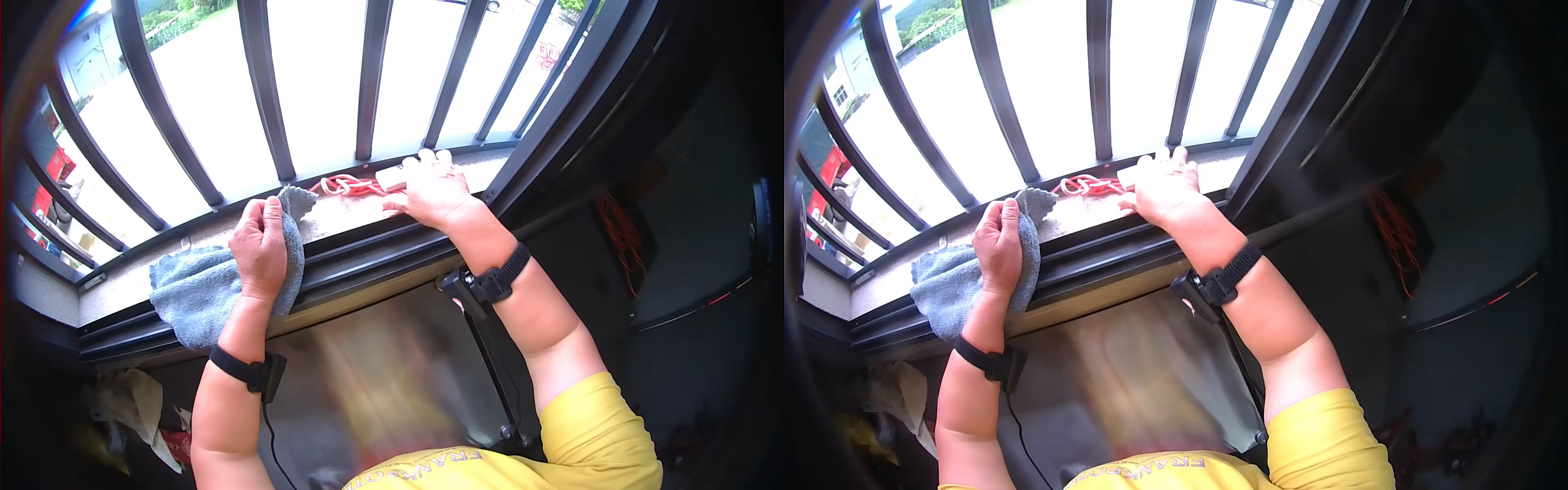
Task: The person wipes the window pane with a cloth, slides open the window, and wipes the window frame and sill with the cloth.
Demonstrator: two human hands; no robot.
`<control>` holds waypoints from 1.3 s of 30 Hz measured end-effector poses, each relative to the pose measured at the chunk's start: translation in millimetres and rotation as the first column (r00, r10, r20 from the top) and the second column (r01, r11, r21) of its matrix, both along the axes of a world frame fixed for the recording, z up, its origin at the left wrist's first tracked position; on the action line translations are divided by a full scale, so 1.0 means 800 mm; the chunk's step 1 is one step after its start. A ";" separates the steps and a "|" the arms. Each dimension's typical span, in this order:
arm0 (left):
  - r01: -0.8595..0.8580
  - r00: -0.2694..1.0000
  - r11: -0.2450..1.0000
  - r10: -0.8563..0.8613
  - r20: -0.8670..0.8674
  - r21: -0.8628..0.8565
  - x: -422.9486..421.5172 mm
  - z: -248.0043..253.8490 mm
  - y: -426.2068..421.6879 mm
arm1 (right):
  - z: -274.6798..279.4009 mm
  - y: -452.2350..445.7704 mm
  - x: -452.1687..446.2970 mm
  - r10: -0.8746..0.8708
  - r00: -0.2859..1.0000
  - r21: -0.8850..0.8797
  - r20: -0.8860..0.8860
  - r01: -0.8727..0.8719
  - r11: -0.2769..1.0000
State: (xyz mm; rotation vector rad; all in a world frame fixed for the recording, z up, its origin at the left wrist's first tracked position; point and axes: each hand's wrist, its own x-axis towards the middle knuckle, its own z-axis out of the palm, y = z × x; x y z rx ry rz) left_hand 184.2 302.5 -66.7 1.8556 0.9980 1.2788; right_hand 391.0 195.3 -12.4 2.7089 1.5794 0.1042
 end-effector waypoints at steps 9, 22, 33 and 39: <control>0.044 0.896 0.999 -0.032 -0.443 0.016 0.003 0.011 0.000 | -0.044 0.024 0.043 0.179 0.984 -0.021 0.011 -0.179 0.984; 0.541 0.523 0.838 -0.266 -0.810 0.075 0.092 0.033 0.010 | -0.055 0.027 0.035 0.491 0.819 0.523 -0.297 -0.291 0.801; 0.550 0.587 0.739 -0.011 -0.810 0.389 0.051 0.058 0.042 | -0.103 0.009 0.061 0.344 0.848 0.809 -0.403 0.154 0.567; 0.205 0.649 0.784 0.338 -0.681 0.585 -0.157 0.108 0.088 | -0.099 0.014 0.048 0.287 0.886 0.764 -0.364 0.108 0.636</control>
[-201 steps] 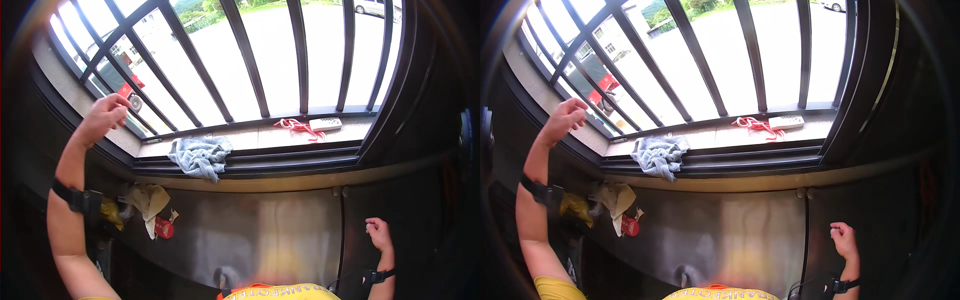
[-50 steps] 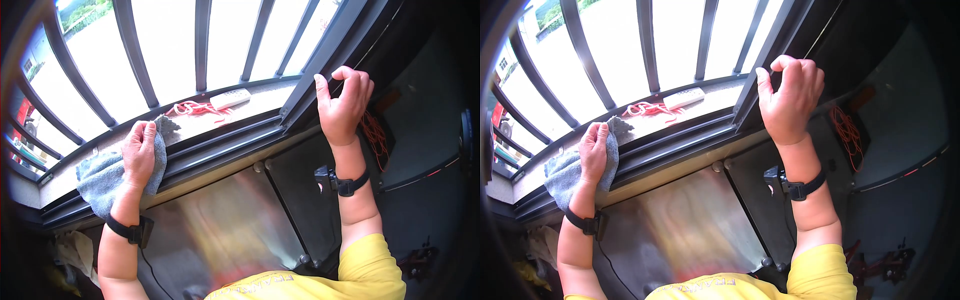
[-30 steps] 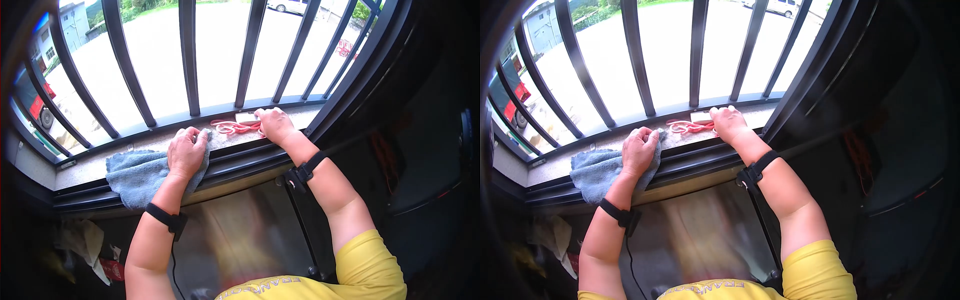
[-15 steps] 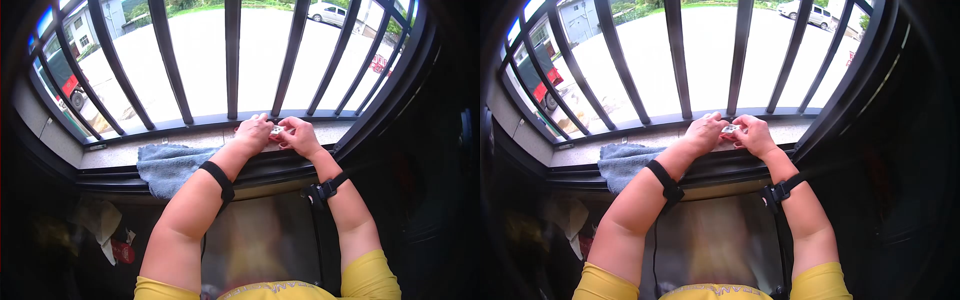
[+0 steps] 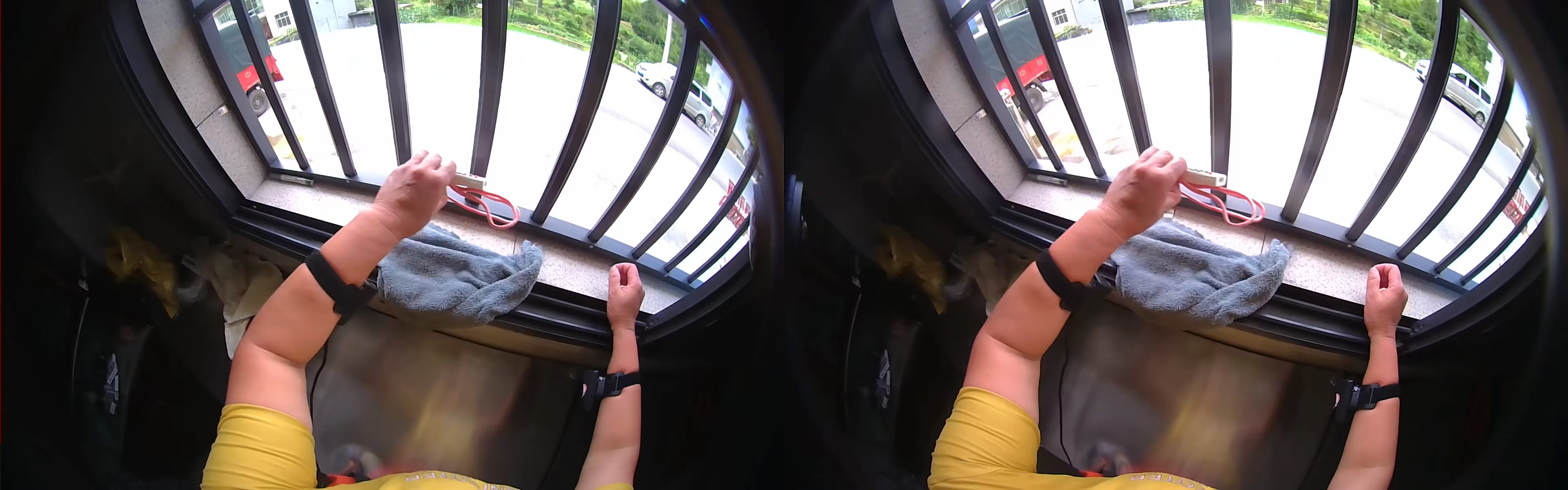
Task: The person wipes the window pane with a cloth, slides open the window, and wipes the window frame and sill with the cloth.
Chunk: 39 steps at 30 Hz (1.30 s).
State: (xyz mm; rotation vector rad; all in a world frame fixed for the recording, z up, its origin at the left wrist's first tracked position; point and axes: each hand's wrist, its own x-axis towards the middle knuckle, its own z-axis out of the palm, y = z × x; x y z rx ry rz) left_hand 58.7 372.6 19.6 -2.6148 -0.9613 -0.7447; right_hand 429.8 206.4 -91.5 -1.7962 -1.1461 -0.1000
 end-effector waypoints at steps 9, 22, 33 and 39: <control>-0.710 0.698 0.704 0.705 -0.125 0.008 -0.318 -0.059 0.134 | 0.000 0.003 -0.005 -0.013 0.996 -0.124 0.084 0.023 0.992; -0.604 0.791 0.796 0.604 -0.093 0.031 -0.256 -0.029 0.119 | 0.008 0.001 -0.013 -0.028 0.998 -0.116 0.052 0.034 0.993; 0.243 0.970 0.893 -0.212 0.122 -0.379 0.075 -0.062 -0.114 | -0.002 -0.172 -0.106 0.062 0.976 0.039 -0.207 -0.056 0.998; 0.177 0.919 0.587 0.190 0.347 -0.790 0.099 -0.022 -0.073 | -0.133 -0.323 -0.040 -0.322 0.898 -0.212 -0.301 0.266 0.940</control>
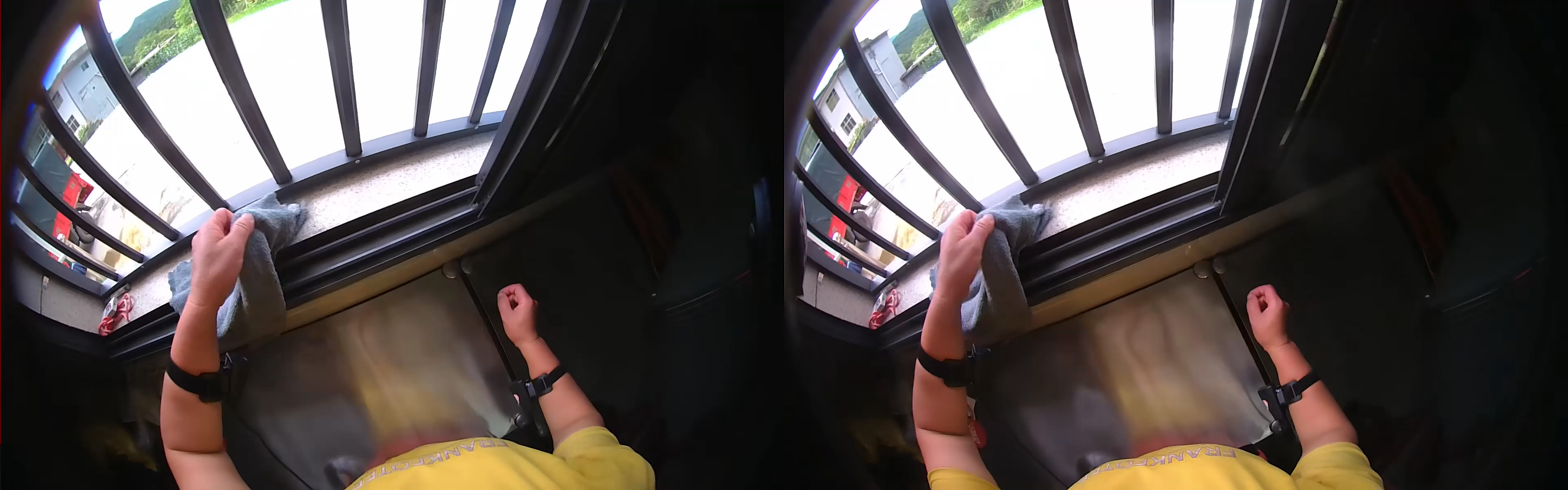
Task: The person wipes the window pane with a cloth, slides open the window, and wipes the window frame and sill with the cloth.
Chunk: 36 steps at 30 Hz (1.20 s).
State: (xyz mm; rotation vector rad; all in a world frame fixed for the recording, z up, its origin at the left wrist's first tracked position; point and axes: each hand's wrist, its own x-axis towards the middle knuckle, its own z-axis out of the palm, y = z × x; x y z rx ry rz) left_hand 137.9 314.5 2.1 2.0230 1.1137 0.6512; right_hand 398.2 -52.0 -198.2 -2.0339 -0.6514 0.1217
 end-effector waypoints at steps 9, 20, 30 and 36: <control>0.321 0.825 0.937 -0.204 0.526 -0.140 0.152 0.018 -0.019 | -0.080 -0.029 0.002 -0.076 0.911 -0.352 0.406 0.232 0.907; 0.409 0.911 0.913 -0.408 -0.055 0.001 0.295 -0.046 -0.092 | -0.080 -0.026 0.006 -0.056 0.910 -0.326 0.410 0.203 0.923; 0.459 0.846 0.843 -0.511 0.151 0.282 0.309 -0.042 -0.094 | -0.077 -0.023 0.003 -0.049 0.898 -0.328 0.437 0.209 0.921; 0.631 0.759 0.757 -0.648 0.064 0.169 0.307 -0.053 -0.093 | -0.081 -0.026 0.003 -0.065 0.912 -0.308 0.405 0.203 0.930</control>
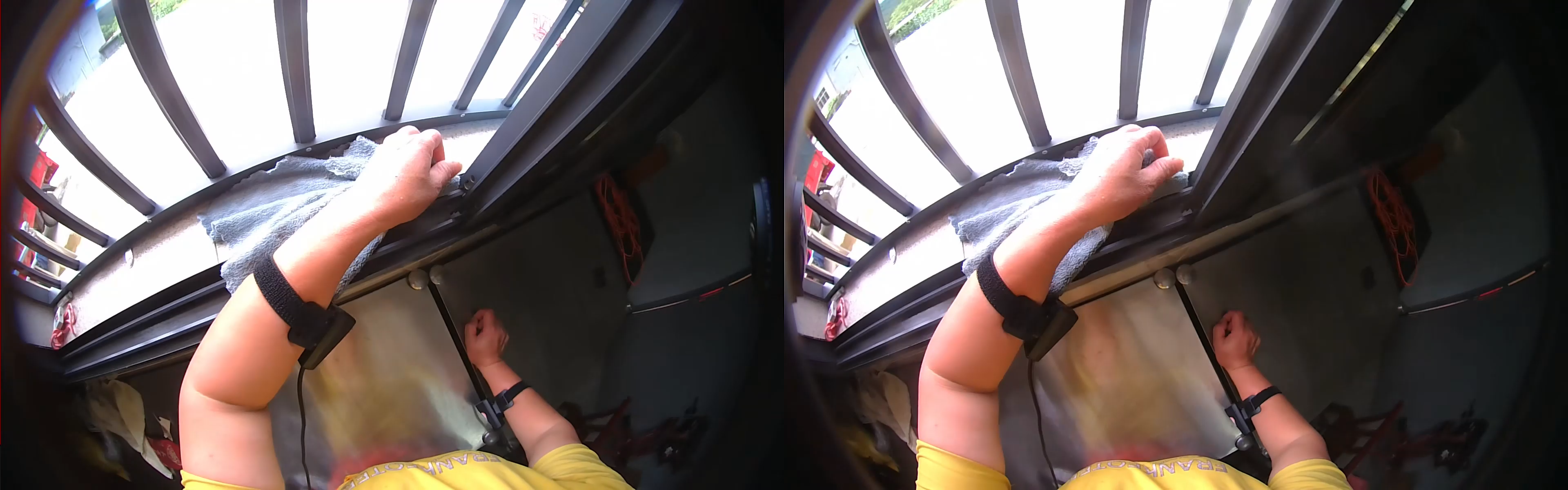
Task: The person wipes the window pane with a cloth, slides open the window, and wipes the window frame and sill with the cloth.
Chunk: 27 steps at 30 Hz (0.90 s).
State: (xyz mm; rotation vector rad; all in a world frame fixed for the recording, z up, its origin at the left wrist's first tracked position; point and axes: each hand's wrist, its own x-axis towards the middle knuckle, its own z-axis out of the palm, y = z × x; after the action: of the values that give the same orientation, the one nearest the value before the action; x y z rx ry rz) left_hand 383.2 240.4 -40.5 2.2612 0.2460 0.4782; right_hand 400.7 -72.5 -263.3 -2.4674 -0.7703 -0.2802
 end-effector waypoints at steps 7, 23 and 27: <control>-0.129 0.991 0.858 0.124 0.044 0.496 0.001 -0.013 0.003 | 0.003 0.000 0.001 -0.005 0.999 -0.044 -0.036 0.004 0.999; -0.585 0.752 0.611 0.164 0.639 0.533 -0.011 0.044 0.007 | 0.000 0.000 0.001 -0.005 0.997 -0.006 -0.072 0.005 1.000; -0.318 0.915 0.912 0.367 0.167 -0.260 -0.003 0.037 -0.005 | 0.002 0.000 0.001 -0.004 0.998 -0.016 -0.069 0.002 1.000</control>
State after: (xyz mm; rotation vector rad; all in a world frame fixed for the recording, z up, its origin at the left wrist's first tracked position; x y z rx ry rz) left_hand 380.9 236.6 -11.2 1.9270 0.5668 0.8287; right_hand 401.2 -72.7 -261.4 -2.4797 -0.7426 -0.1895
